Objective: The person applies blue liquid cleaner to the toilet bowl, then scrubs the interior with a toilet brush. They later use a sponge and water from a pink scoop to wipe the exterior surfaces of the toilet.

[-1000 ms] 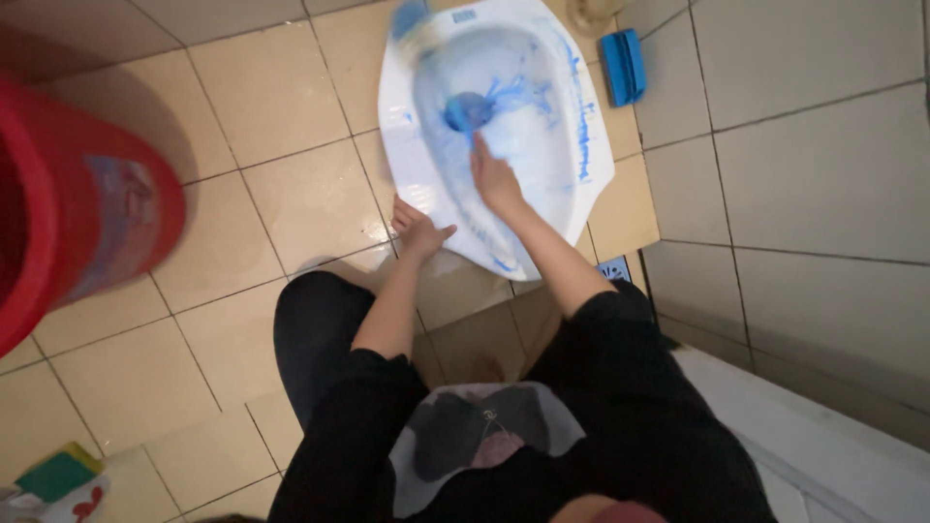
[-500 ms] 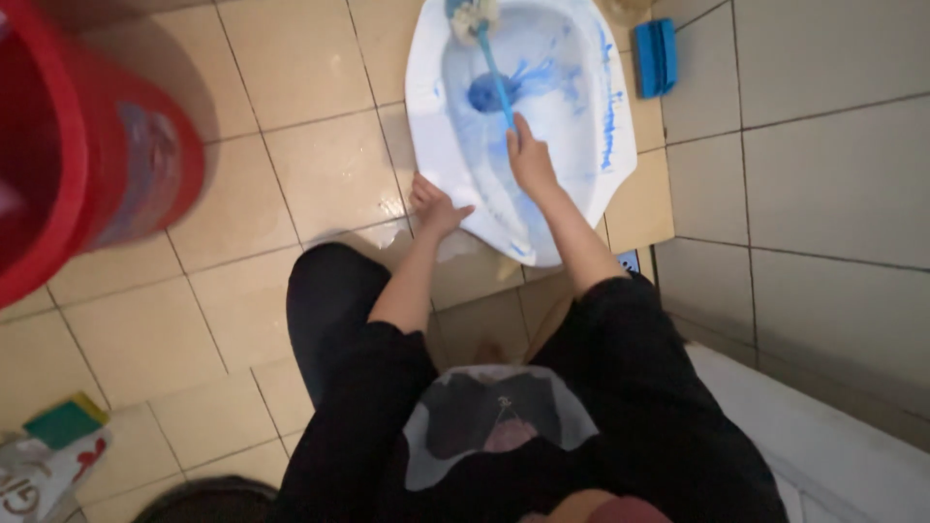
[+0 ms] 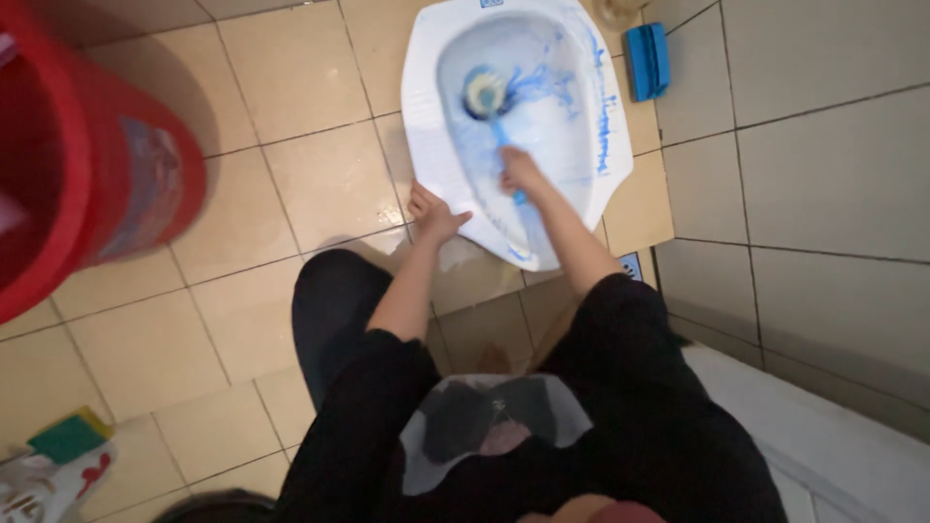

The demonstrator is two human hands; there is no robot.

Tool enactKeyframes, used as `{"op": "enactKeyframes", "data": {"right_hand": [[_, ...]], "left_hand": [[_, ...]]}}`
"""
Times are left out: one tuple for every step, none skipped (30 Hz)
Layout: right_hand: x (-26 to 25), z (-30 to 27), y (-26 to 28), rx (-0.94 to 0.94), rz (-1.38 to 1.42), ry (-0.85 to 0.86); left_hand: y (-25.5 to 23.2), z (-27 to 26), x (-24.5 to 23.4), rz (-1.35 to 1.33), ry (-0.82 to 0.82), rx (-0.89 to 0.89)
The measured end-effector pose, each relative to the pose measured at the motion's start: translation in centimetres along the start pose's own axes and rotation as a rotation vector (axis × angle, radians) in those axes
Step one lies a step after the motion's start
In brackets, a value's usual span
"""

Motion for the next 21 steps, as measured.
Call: {"op": "enactKeyframes", "data": {"right_hand": [[1.0, -0.8, -0.3, -0.086, -0.157, -0.088], [2.9, -1.3, -0.8, -0.174, -0.306, -0.169], [4.0, -3.1, -0.3, -0.17, -0.298, -0.165], [4.7, -5.0, 0.6, -0.18, -0.352, -0.191], [5.3, -6.9, 1.5, -0.189, -0.406, -0.218], [-0.3, -2.7, -3.9, -0.182, -0.405, -0.222], [-3.8, 2.5, -6.9, -0.185, -0.417, -0.14], [-5.3, 9.7, -6.9, -0.187, -0.428, -0.058], [-5.0, 10.4, -7.5, -0.178, -0.425, -0.061], [-4.7, 11.9, -7.1, -0.183, -0.347, -0.06], [-4.4, 13.4, -6.6, -0.189, -0.27, -0.058], [-3.9, 5.1, -7.2, -0.185, -0.265, -0.061], [-1.0, -1.0, -4.5, -0.141, -0.24, -0.072], [3.9, -6.0, 0.6, -0.095, -0.217, -0.083], [0.5, -3.9, 0.4, -0.09, -0.216, -0.086], [-2.9, -1.9, -0.1, -0.012, -0.327, -0.068], [-6.4, 0.0, -0.7, 0.066, -0.438, -0.05], [-6.4, -0.8, 0.4, 0.082, -0.436, -0.057], [-6.4, -1.6, 1.6, 0.032, -0.489, -0.024], [-5.8, -1.4, 3.5, -0.032, -0.543, 0.019], [-4.0, -5.4, 4.7, -0.032, -0.542, 0.023]], "left_hand": [[0.0, 0.4, 0.7, 0.098, -0.048, 0.098], [0.6, 0.9, 0.7, 0.206, -0.098, 0.195], [0.2, 0.2, -0.4, 0.214, -0.096, 0.191], [-0.5, -0.2, -1.1, 0.165, -0.03, 0.088], [-1.3, -0.8, -1.9, 0.115, 0.036, -0.014], [-0.9, -0.3, -1.4, 0.116, 0.045, -0.015], [-0.5, 0.2, -0.9, 0.107, 0.055, 0.025], [0.0, 0.5, -0.3, 0.098, 0.065, 0.063], [0.0, -0.2, -0.4, 0.1, 0.075, 0.062], [-0.3, -0.1, -0.8, 0.108, 0.087, 0.029], [-0.7, 0.0, -1.3, 0.116, 0.1, -0.004], [-0.5, 0.1, -1.0, 0.12, 0.105, -0.004], [-0.3, 0.2, -0.8, 0.103, 0.065, 0.012], [-0.2, 0.2, -0.5, 0.082, 0.027, 0.026], [-0.3, 0.2, -0.5, 0.083, 0.033, 0.026], [-0.3, 0.2, -0.6, 0.09, 0.025, 0.007], [-0.3, 0.1, -0.6, 0.097, 0.017, -0.013], [0.4, 0.3, 0.3, 0.095, 0.034, -0.014], [0.9, 0.5, 1.0, 0.112, -0.022, 0.051], [1.4, 1.4, 0.9, 0.132, -0.096, 0.115], [0.7, 1.2, 0.3, 0.133, -0.098, 0.112]]}}
Point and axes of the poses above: each hand's wrist, its own z-axis towards the middle knuckle, its own x-axis out of the palm, y = z × x, the point moved 2 cm from there along z, towards the middle knuckle
